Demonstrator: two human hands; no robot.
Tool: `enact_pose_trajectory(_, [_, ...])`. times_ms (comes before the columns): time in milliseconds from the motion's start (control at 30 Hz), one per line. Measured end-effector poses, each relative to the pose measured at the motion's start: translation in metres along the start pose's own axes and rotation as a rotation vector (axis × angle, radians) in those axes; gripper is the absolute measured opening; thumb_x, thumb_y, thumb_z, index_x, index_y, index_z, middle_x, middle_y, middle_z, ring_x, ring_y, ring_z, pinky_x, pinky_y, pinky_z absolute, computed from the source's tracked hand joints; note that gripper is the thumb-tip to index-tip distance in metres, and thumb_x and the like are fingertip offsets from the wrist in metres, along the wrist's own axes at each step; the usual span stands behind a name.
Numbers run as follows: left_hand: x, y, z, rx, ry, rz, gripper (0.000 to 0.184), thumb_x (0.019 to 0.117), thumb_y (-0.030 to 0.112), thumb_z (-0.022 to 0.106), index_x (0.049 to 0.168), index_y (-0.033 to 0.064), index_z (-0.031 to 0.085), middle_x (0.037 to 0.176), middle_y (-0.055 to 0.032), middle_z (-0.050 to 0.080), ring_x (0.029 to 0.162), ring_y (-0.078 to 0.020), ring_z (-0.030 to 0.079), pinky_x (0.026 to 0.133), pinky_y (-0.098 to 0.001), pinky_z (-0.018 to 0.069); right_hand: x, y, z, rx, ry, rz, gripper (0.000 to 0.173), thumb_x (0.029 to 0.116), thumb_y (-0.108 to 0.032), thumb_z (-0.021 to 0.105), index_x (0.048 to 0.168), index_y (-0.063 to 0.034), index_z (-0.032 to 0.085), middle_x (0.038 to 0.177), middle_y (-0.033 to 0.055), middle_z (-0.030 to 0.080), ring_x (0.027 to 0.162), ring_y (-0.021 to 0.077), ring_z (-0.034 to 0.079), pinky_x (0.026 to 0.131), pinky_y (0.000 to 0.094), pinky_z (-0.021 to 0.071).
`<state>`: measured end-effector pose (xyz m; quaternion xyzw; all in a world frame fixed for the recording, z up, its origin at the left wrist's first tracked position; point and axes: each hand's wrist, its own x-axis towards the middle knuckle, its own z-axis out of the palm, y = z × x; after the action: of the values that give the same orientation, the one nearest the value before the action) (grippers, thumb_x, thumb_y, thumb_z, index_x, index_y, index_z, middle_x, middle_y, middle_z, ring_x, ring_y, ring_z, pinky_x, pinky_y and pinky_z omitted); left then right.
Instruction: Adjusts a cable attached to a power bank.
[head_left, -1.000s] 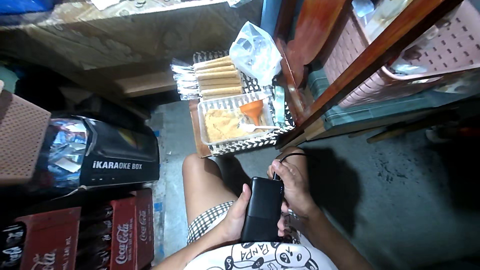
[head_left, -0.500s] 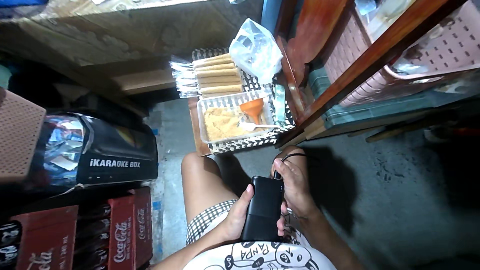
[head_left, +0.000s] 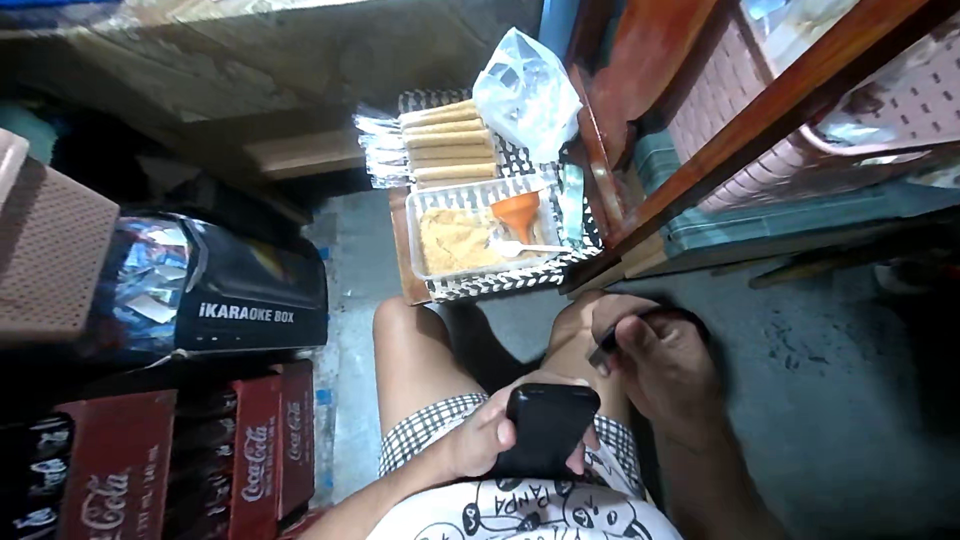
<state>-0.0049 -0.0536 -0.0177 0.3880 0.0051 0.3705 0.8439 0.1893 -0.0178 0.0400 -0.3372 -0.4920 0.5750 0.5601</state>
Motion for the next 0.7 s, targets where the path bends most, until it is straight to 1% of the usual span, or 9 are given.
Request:
enact_pose_trajectory(67, [-0.003,0.001,0.001,0.059,-0.019,-0.001,0.069,0.0952,0.068,0.052,0.148,0.0236,0.051,0.118,-0.0065,0.071,0.103,-0.0157,0.069,0.090,-0.0313,0.0573,-0.005,-0.012,0.009,-0.059,-0.102,-0.003,0.022,0.0986,-0.042,0.064,0.087,-0.0254,0.073,0.077,-0.0199,0.064,0.068,-0.0119,0.056,0.062,0.0072,0.0485])
enact_pose_trajectory(100, [-0.004,0.001,0.001,0.075,-0.029,-0.004,0.071,0.0952,0.068,0.052,0.148,0.0210,0.052,0.118,-0.0066,0.071,0.104,-0.0151,0.069,0.091,-0.0310,0.0569,-0.006,-0.017,0.013,-0.090,-0.145,0.002,0.022,0.1005,-0.040,0.062,0.089,-0.0242,0.072,0.079,-0.0207,0.062,0.071,-0.0138,0.055,0.063,0.0055,0.0475])
enact_pose_trajectory(167, [-0.005,0.002,0.001,0.090,-0.048,0.002,0.069,0.0961,0.067,0.051,0.143,0.0165,0.055,0.118,-0.0062,0.071,0.106,-0.0138,0.068,0.092,-0.0305,0.0559,-0.008,-0.025,0.021,-0.139,-0.182,0.034,0.022,0.1025,-0.035,0.061,0.087,-0.0211,0.068,0.080,-0.0203,0.060,0.068,-0.0156,0.054,0.059,0.0037,0.0466])
enact_pose_trajectory(200, [-0.004,0.002,0.001,0.106,-0.058,0.013,0.067,0.0972,0.067,0.050,0.142,0.0167,0.056,0.119,-0.0050,0.071,0.107,-0.0126,0.068,0.092,-0.0297,0.0554,-0.008,-0.028,0.023,-0.158,-0.189,0.049,0.022,0.1032,-0.033,0.061,0.087,-0.0202,0.067,0.080,-0.0198,0.060,0.067,-0.0156,0.054,0.057,0.0038,0.0480])
enact_pose_trajectory(233, [-0.004,0.002,0.001,0.121,-0.063,0.022,0.066,0.0980,0.066,0.049,0.142,0.0181,0.056,0.119,-0.0037,0.071,0.106,-0.0110,0.067,0.092,-0.0285,0.0549,-0.007,-0.029,0.025,-0.167,-0.193,0.060,0.022,0.1031,-0.031,0.061,0.087,-0.0185,0.068,0.080,-0.0188,0.061,0.068,-0.0143,0.055,0.059,0.0051,0.0491])
enact_pose_trajectory(300, [-0.003,0.003,0.003,0.124,-0.071,0.026,0.066,0.0986,0.066,0.048,0.143,0.0174,0.055,0.119,-0.0024,0.070,0.107,-0.0089,0.066,0.092,-0.0271,0.0544,-0.004,-0.031,0.028,-0.190,-0.212,0.072,0.022,0.1023,-0.030,0.062,0.086,-0.0167,0.069,0.080,-0.0179,0.062,0.069,-0.0131,0.057,0.061,0.0060,0.0502])
enact_pose_trajectory(433, [-0.004,0.007,0.007,0.139,-0.059,0.027,0.060,0.1005,0.062,0.047,0.145,0.0224,0.054,0.125,0.0035,0.070,0.112,-0.0051,0.066,0.095,-0.0244,0.0539,-0.001,-0.033,0.030,-0.202,-0.286,0.121,0.021,0.1031,-0.030,0.061,0.088,-0.0169,0.066,0.079,-0.0183,0.061,0.068,-0.0144,0.056,0.058,0.0052,0.0493])
enact_pose_trajectory(600, [-0.005,0.005,0.003,0.147,-0.056,0.028,0.062,0.0991,0.065,0.047,0.143,0.0223,0.054,0.121,0.0020,0.070,0.109,-0.0067,0.066,0.093,-0.0263,0.0546,-0.002,-0.034,0.030,-0.185,-0.305,0.146,0.022,0.1032,-0.032,0.061,0.089,-0.0166,0.067,0.079,-0.0171,0.061,0.065,-0.0135,0.057,0.053,0.0063,0.0504])
enact_pose_trajectory(700, [-0.004,0.004,0.004,0.116,-0.053,0.029,0.062,0.0995,0.065,0.046,0.144,0.0224,0.055,0.122,0.0010,0.070,0.109,-0.0077,0.067,0.093,-0.0262,0.0556,0.000,-0.031,0.026,-0.275,-0.363,0.058,0.029,0.1050,-0.032,0.058,0.089,-0.0099,0.067,0.081,-0.0134,0.061,0.071,-0.0144,0.055,0.061,0.0044,0.0482])
